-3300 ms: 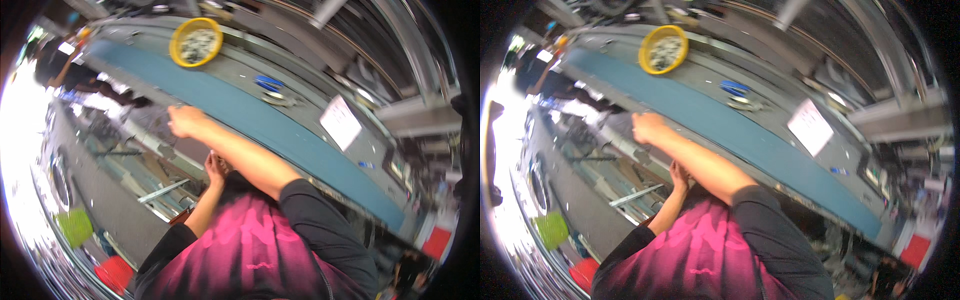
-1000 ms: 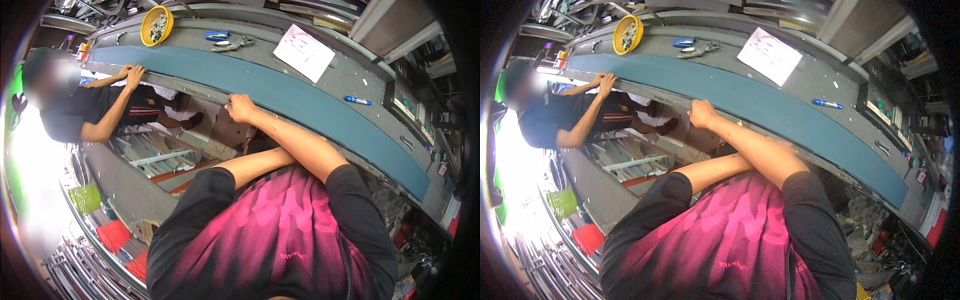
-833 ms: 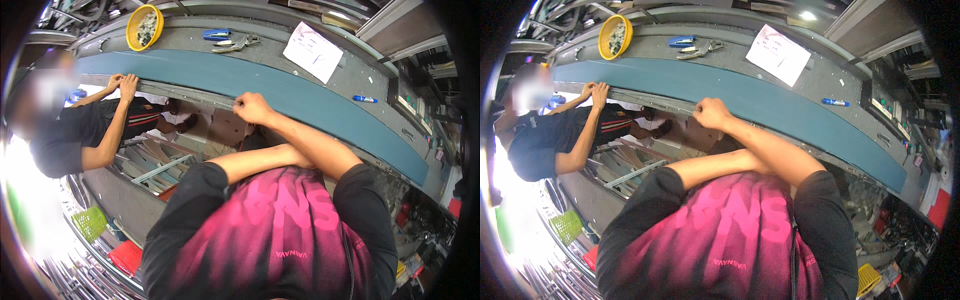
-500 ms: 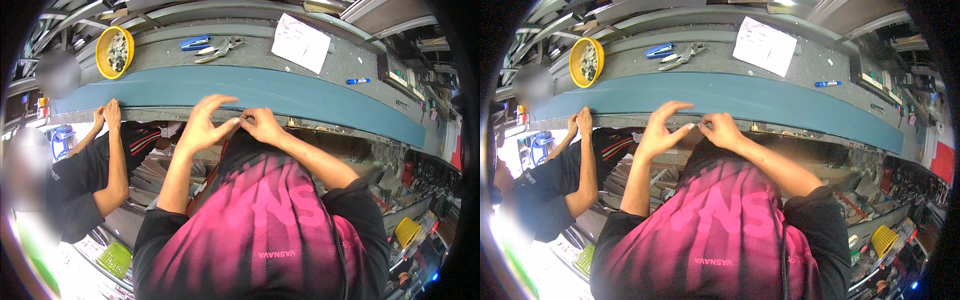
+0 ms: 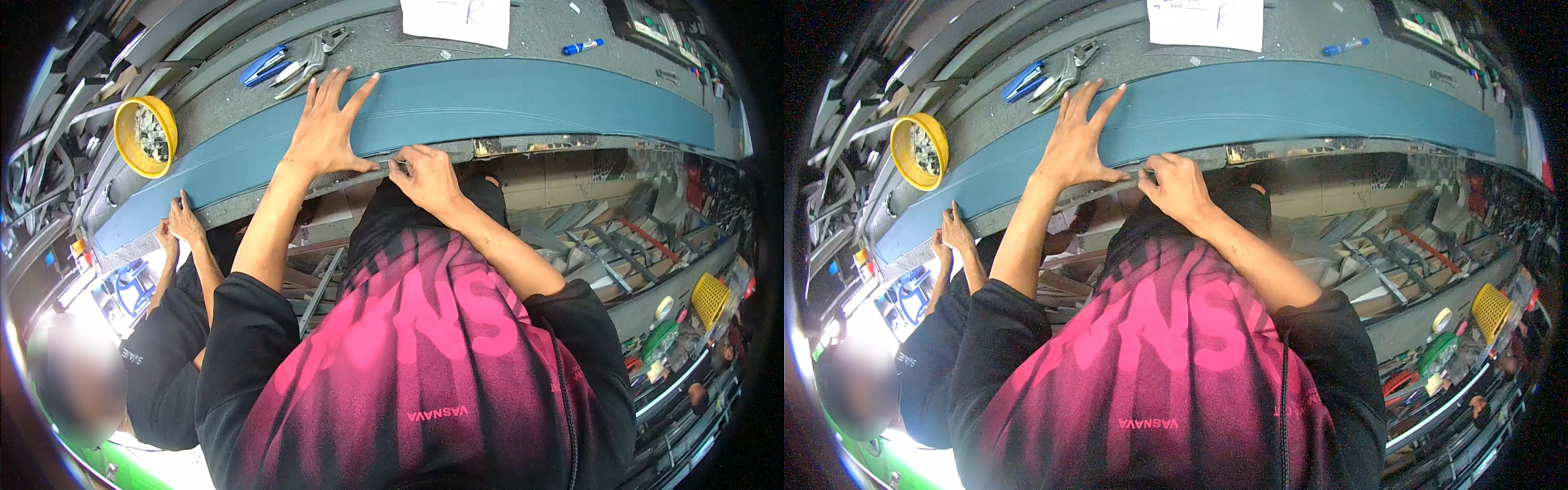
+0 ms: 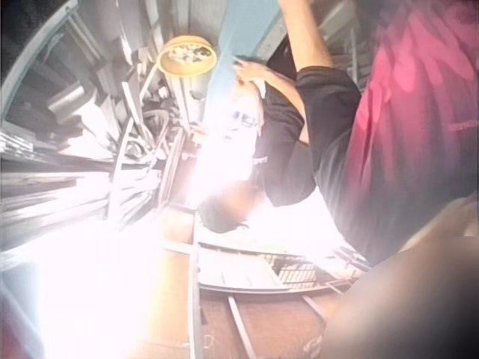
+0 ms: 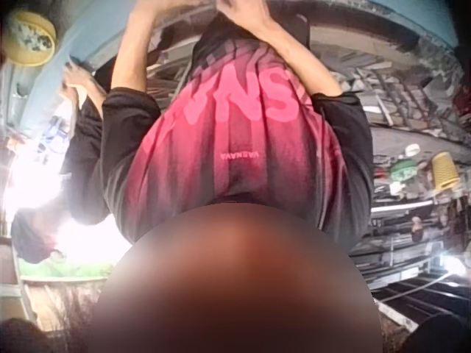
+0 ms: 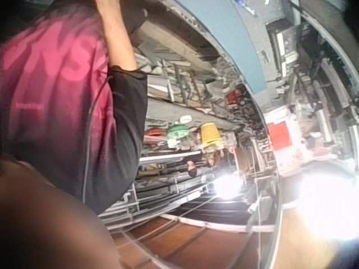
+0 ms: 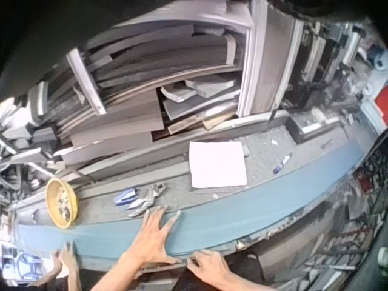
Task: The person assembles a window frame by inserting small plastic clips into the edge of a glass pane and then fitting a long blue rubber seal along the perimeter. They repeatedly pick up clips, place them into the frame edge, and press the seal into place, working along the length of the glass.
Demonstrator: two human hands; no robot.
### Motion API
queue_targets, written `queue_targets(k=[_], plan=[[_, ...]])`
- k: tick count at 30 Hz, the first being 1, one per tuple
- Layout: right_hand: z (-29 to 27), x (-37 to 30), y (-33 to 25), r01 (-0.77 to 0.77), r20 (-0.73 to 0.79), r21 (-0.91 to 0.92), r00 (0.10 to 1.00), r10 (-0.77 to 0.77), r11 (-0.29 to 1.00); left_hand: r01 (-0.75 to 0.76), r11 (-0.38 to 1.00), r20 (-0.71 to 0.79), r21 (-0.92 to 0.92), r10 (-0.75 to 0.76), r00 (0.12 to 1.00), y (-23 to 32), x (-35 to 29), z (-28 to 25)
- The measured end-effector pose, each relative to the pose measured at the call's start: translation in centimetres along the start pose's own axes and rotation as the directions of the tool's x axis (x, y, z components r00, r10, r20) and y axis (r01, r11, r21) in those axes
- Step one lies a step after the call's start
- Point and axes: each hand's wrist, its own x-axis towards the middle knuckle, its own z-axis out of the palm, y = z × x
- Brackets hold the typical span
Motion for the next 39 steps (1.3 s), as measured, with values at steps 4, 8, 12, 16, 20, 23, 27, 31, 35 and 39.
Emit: queue_targets(k=[4, 8, 12, 16, 20, 23, 27, 31, 35, 39], plan=[[0.7, 0.0, -0.1, 0.023, -0.103, -0.007, 0.994, -0.024, 1.0, -0.008, 1.0, 0.001, 0.024, 0.008, 1.0, 0.1, 0.4, 0.2], [1.1, -0.1, 0.1, 0.013, -0.142, -0.023, 0.99, -0.016, 1.0, 0.012, 0.998, -0.036, 0.064, -0.01, 0.999, 0.7, 0.1, 0.8], [1.3, 0.0, 0.5, 0.071, -0.198, -0.06, 0.977, -0.082, 0.996, -0.034, 0.999, -0.084, -0.001, 0.034, 0.996, 0.5, 0.1, 1.2], [1.5, 0.1, 0.6, 0.07, -0.205, -0.051, 0.976, -0.079, 0.996, -0.059, 0.998, -0.103, -0.011, 0.057, 0.993, 0.2, -0.1, 1.3], [1.8, 0.0, 0.5, 0.07, -0.243, -0.055, 0.967, -0.082, 0.996, -0.079, 0.996, -0.118, -0.031, 0.075, 0.99, 0.2, -0.3, 1.4], [1.9, 0.1, 0.6, 0.075, -0.257, -0.046, 0.963, -0.084, 0.996, -0.115, 0.99, -0.148, -0.076, 0.103, 0.984, 0.1, -0.4, 1.5], [1.8, 0.2, 0.8, 0.09, -0.258, -0.069, 0.96, -0.105, 0.994, -0.153, 0.986, -0.158, -0.073, 0.14, 0.978, -0.5, -0.4, 1.6], [1.8, 0.1, 1.0, 0.114, -0.265, -0.056, 0.956, -0.125, 0.992, -0.193, 0.981, -0.201, -0.022, 0.184, 0.962, -1.0, -0.6, 2.3], [1.8, 0.0, 1.2, 0.148, -0.272, -0.083, 0.948, -0.165, 0.986, -0.214, 0.977, -0.258, -0.013, 0.204, 0.944, -1.6, -0.5, 3.2], [1.9, 0.1, 1.6, 0.17, -0.255, -0.093, 0.949, -0.188, 0.981, -0.238, 0.971, -0.268, 0.021, 0.235, 0.934, -2.3, -0.5, 3.7]])
